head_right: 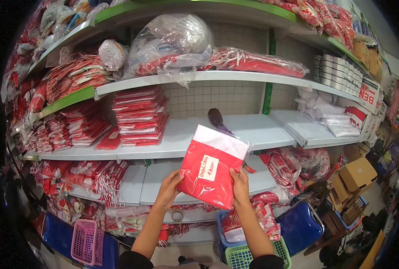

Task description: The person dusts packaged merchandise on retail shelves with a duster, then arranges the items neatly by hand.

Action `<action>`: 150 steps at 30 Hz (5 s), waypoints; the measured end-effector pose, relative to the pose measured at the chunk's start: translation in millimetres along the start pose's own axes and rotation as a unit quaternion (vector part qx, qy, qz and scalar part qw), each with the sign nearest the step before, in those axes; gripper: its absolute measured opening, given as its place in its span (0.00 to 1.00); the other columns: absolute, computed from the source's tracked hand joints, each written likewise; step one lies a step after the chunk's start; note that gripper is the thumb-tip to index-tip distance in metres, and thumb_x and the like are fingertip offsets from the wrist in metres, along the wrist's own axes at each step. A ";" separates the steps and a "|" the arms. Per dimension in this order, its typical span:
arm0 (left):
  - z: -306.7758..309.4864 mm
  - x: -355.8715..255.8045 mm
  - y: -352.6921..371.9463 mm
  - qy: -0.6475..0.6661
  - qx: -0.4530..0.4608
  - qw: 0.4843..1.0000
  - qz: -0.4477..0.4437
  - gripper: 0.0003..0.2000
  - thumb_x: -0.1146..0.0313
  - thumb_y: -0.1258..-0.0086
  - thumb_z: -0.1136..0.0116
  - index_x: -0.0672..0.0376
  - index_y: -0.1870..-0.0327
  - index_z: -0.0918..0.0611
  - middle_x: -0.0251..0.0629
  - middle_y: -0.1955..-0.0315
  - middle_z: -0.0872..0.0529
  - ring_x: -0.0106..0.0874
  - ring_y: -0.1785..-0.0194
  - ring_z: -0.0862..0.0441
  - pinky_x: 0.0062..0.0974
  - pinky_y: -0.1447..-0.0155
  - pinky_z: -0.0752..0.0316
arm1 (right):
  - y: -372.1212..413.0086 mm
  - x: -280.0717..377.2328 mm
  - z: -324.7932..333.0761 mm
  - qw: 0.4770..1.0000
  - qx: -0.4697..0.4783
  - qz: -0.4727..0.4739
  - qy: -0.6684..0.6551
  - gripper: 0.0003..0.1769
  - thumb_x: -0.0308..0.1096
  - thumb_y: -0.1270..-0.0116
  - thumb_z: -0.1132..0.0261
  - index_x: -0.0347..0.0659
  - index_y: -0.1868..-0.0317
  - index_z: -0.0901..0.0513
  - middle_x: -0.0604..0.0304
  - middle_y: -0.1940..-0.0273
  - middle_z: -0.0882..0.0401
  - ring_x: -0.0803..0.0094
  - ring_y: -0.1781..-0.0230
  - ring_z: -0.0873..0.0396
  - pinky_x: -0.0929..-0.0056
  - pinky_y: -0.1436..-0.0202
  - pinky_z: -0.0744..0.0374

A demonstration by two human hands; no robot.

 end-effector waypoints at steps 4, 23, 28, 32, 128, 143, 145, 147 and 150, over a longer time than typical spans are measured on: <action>13.9 -25.4 8.9 0.000 0.004 1.000 -0.013 0.23 0.68 0.33 0.43 0.61 0.38 0.31 0.36 0.55 0.19 0.24 0.54 0.20 0.22 0.54 0.24 | -12.5 -26.5 -19.9 0.996 0.027 -0.076 -0.043 0.12 0.29 0.31 0.44 0.34 0.50 0.26 0.57 0.55 0.20 0.73 0.58 0.20 0.74 0.54 0.21; 109.9 -239.0 -45.2 0.054 -0.005 0.955 -0.291 0.22 0.72 0.33 0.45 0.61 0.38 0.33 0.37 0.54 0.20 0.28 0.53 0.19 0.26 0.50 0.21 | -179.1 -43.2 -256.2 0.962 0.171 -0.192 -0.092 0.15 0.35 0.32 0.44 0.34 0.50 0.27 0.53 0.55 0.20 0.66 0.56 0.20 0.68 0.49 0.20; 144.2 -278.8 -72.7 0.099 -0.051 0.937 -0.330 0.17 0.75 0.32 0.47 0.66 0.42 0.30 0.42 0.54 0.22 0.31 0.50 0.20 0.28 0.46 0.21 | -221.9 -28.6 -336.7 0.898 0.279 -0.193 -0.281 0.18 0.35 0.28 0.50 0.34 0.43 0.32 0.50 0.46 0.28 0.58 0.47 0.26 0.60 0.40 0.25; 163.0 -289.1 -93.7 0.119 -0.036 0.932 -0.340 0.21 0.76 0.32 0.48 0.72 0.39 0.35 0.47 0.48 0.26 0.37 0.44 0.23 0.29 0.41 0.24 | -220.1 -20.1 -334.6 0.945 0.208 -0.045 -0.247 0.20 0.36 0.27 0.52 0.32 0.41 0.35 0.51 0.45 0.31 0.55 0.44 0.30 0.55 0.32 0.32; -145.1 515.6 -10.3 -0.399 0.331 0.851 0.090 0.26 0.74 0.51 0.32 0.62 0.47 0.22 0.43 0.58 0.22 0.34 0.64 0.23 0.32 0.55 0.26 | 219.2 -264.4 472.9 0.887 -0.346 -0.228 0.202 0.42 0.26 0.46 0.30 0.38 0.32 0.42 0.54 0.48 0.28 0.71 0.60 0.22 0.74 0.60 0.22; -178.7 393.3 -6.1 -0.274 0.356 0.886 0.116 0.14 0.82 0.48 0.37 0.67 0.58 0.17 0.38 0.55 0.20 0.30 0.49 0.23 0.23 0.47 0.29 | 211.2 -123.9 364.8 0.936 -0.336 -0.065 -0.082 0.20 0.37 0.33 0.41 0.40 0.44 0.31 0.54 0.56 0.24 0.70 0.61 0.23 0.67 0.56 0.21; -198.7 350.5 -1.6 -0.188 0.400 0.894 0.065 0.17 0.87 0.50 0.42 0.65 0.57 0.16 0.37 0.55 0.20 0.29 0.48 0.24 0.23 0.43 0.31 | 221.9 -110.6 345.6 0.912 -0.367 -0.095 -0.156 0.23 0.43 0.30 0.45 0.42 0.40 0.35 0.52 0.51 0.26 0.67 0.59 0.23 0.64 0.54 0.20; -217.7 295.4 7.8 -0.126 0.419 0.899 0.018 0.19 0.88 0.52 0.44 0.64 0.57 0.16 0.36 0.54 0.20 0.29 0.47 0.24 0.23 0.42 0.32 | 231.9 -114.4 333.1 0.892 -0.366 -0.182 -0.193 0.24 0.47 0.29 0.49 0.44 0.38 0.37 0.50 0.48 0.28 0.65 0.59 0.22 0.62 0.52 0.20; -219.2 270.8 8.8 -0.120 0.435 0.891 -0.055 0.22 0.88 0.54 0.50 0.61 0.58 0.14 0.38 0.52 0.19 0.30 0.46 0.25 0.24 0.40 0.34 | 210.6 -105.0 299.8 0.918 -0.225 -0.165 -0.283 0.21 0.47 0.28 0.49 0.43 0.42 0.32 0.53 0.52 0.25 0.59 0.53 0.22 0.54 0.52 0.21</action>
Point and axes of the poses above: each hand's wrist, its own y-axis away from the middle knuckle, its own z-axis out of the back of the hand, x = y × z, the point moved 10 cm from there along -y, towards the middle knuckle
